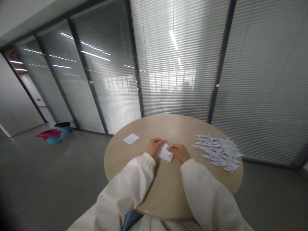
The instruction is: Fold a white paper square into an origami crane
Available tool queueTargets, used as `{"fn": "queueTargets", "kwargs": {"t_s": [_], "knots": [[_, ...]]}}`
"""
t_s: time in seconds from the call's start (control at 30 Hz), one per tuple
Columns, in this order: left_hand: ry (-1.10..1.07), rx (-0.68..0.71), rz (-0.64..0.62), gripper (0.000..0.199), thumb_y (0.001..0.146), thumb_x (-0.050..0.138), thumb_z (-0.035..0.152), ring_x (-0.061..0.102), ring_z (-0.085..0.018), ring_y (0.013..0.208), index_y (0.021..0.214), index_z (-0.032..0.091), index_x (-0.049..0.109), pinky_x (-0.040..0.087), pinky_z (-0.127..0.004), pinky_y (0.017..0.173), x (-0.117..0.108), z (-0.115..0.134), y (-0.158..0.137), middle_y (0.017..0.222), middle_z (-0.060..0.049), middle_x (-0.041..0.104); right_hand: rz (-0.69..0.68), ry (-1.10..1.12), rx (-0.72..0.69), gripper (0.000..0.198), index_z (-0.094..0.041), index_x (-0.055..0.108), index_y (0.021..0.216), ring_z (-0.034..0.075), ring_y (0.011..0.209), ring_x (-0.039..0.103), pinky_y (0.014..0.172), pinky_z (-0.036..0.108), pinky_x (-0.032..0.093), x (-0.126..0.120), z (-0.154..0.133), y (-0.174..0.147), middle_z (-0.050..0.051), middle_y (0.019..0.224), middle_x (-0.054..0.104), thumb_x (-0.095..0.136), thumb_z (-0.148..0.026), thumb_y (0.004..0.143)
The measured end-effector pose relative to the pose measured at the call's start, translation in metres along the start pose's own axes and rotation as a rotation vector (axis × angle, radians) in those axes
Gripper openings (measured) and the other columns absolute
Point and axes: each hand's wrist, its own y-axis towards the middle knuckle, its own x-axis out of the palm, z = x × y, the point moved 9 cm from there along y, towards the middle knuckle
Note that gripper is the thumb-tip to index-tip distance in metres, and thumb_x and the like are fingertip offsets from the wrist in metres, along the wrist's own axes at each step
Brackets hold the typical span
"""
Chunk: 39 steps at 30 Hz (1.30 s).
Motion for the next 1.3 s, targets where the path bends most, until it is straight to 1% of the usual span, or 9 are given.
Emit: {"fn": "queueTargets", "kwargs": {"t_s": [0.07,0.23,0.4,0.53,0.67,0.9,1.0,1.17,1.3], "knots": [[0.028,0.008,0.011,0.037,0.057,0.063,0.048,0.051,-0.01,0.048,0.062,0.01,0.063,0.037,-0.02,0.046,-0.001,0.002,-0.001,0.059,-0.005,0.062,-0.001,-0.007,0.002,0.031,-0.013,0.065,0.066,0.014,0.06,0.054,0.058,0.024,0.039,0.0,0.0,0.0,0.002,0.063,0.063,0.059,-0.043,0.062],[0.093,0.038,0.039,0.037,0.059,0.06,0.048,0.046,-0.008,0.044,0.059,0.011,0.06,0.032,-0.018,0.043,-0.003,0.004,-0.002,0.052,-0.002,0.057,-0.045,-0.03,0.01,0.035,-0.013,0.064,0.066,0.014,0.06,0.054,0.057,0.024,0.04,0.004,0.0,-0.001,0.002,0.063,0.063,0.058,-0.047,0.063],[0.151,0.053,0.073,0.039,0.06,0.059,0.051,0.041,-0.007,0.043,0.057,0.012,0.057,0.026,-0.018,0.041,-0.006,0.002,0.0,0.047,0.001,0.051,-0.032,-0.041,-0.02,0.033,-0.013,0.065,0.064,0.015,0.058,0.055,0.056,0.024,0.04,0.003,0.0,0.0,0.002,0.06,0.063,0.06,-0.045,0.062],[0.127,0.021,0.036,0.039,0.058,0.06,0.051,0.039,-0.006,0.043,0.057,0.012,0.056,0.025,-0.018,0.042,-0.003,-0.002,0.002,0.047,0.003,0.047,-0.004,-0.071,0.002,0.033,-0.012,0.066,0.063,0.015,0.056,0.055,0.055,0.024,0.04,0.0,0.004,0.001,0.002,0.058,0.063,0.061,-0.045,0.061],[0.169,0.043,-0.014,0.038,0.051,0.066,0.048,0.034,-0.005,0.043,0.053,0.012,0.053,0.022,-0.018,0.042,0.001,-0.001,0.002,0.045,0.005,0.04,0.02,-0.04,0.038,0.035,-0.012,0.068,0.066,0.016,0.06,0.057,0.058,0.025,0.042,-0.003,0.009,0.001,0.004,0.063,0.065,0.062,-0.046,0.061],[0.127,0.022,-0.071,0.035,0.051,0.066,0.044,0.04,-0.007,0.045,0.06,0.011,0.055,0.026,-0.018,0.043,0.004,-0.004,0.002,0.051,0.003,0.047,-0.094,0.155,0.062,0.043,-0.012,0.068,0.071,0.02,0.067,0.06,0.061,0.03,0.047,0.006,0.02,0.005,0.006,0.07,0.067,0.058,-0.053,0.062],[0.14,0.034,-0.071,0.035,0.051,0.067,0.044,0.041,-0.007,0.045,0.059,0.011,0.056,0.026,-0.018,0.042,0.004,-0.001,0.001,0.05,0.003,0.047,-0.089,0.083,0.024,0.043,-0.012,0.068,0.072,0.02,0.067,0.06,0.061,0.029,0.046,0.004,0.018,0.006,0.005,0.069,0.067,0.056,-0.052,0.064],[0.105,0.048,-0.066,0.035,0.052,0.066,0.044,0.04,-0.006,0.044,0.059,0.012,0.055,0.026,-0.017,0.041,0.005,0.005,-0.002,0.049,0.004,0.047,0.01,-0.147,-0.124,0.036,-0.014,0.069,0.074,0.018,0.063,0.059,0.058,0.026,0.044,-0.005,0.001,0.003,0.005,0.069,0.067,0.052,-0.046,0.071],[0.052,0.072,-0.095,0.033,0.054,0.065,0.042,0.043,-0.007,0.046,0.063,0.012,0.055,0.03,-0.017,0.043,0.009,0.007,-0.002,0.053,0.003,0.051,0.039,-0.216,-0.134,0.033,-0.015,0.069,0.073,0.018,0.061,0.058,0.056,0.025,0.042,-0.006,-0.004,0.002,0.004,0.068,0.067,0.051,-0.043,0.072]]}}
